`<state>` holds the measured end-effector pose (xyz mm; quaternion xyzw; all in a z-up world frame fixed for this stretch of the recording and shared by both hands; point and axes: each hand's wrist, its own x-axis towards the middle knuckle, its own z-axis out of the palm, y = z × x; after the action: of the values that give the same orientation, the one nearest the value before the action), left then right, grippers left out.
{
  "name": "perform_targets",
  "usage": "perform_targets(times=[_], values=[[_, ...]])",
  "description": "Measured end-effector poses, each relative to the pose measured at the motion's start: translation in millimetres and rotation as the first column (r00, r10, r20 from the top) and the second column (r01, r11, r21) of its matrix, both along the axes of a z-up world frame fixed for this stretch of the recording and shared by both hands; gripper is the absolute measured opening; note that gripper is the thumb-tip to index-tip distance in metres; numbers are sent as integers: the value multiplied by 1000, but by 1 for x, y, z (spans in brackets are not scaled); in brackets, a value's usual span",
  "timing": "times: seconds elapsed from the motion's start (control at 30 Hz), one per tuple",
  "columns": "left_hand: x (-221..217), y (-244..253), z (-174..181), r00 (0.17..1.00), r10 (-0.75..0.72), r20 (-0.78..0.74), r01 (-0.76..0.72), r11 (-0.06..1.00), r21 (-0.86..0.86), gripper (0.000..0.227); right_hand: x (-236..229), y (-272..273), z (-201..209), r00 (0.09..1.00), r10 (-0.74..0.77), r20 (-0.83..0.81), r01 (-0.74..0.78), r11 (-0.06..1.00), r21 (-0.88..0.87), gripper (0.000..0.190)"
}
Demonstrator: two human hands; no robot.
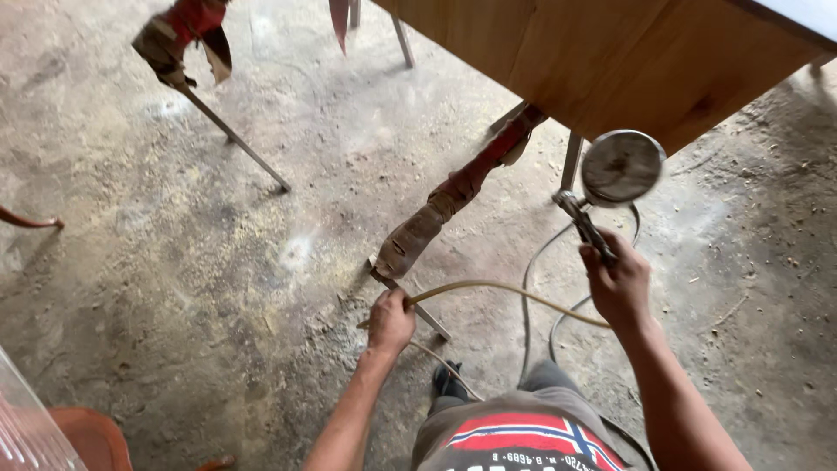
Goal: The person uses a spray gun connected to an air hose to apply a finish to a wooden cabinet. They move around the cabinet, spraying the legs, sides, and interior surfaces, and briefly open a cabinet door to access the inside.
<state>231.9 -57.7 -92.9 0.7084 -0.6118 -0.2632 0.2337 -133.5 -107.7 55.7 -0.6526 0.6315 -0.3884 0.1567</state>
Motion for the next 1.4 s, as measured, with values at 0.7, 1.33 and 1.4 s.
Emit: perform_targets(times=[0.7,1.33,1.4], values=[[121,159,49,954,-31,-299,60,994,90,17,52,217,86,880,-171,443,117,982,146,58],[612,71,221,928,164,334,-6,904,-427,23,466,123,65,665,16,747,-152,982,115,64],[634,60,230,918,188,349,26,850,-527,27,493,108,71,625,92,775,-195,980,41,65]])
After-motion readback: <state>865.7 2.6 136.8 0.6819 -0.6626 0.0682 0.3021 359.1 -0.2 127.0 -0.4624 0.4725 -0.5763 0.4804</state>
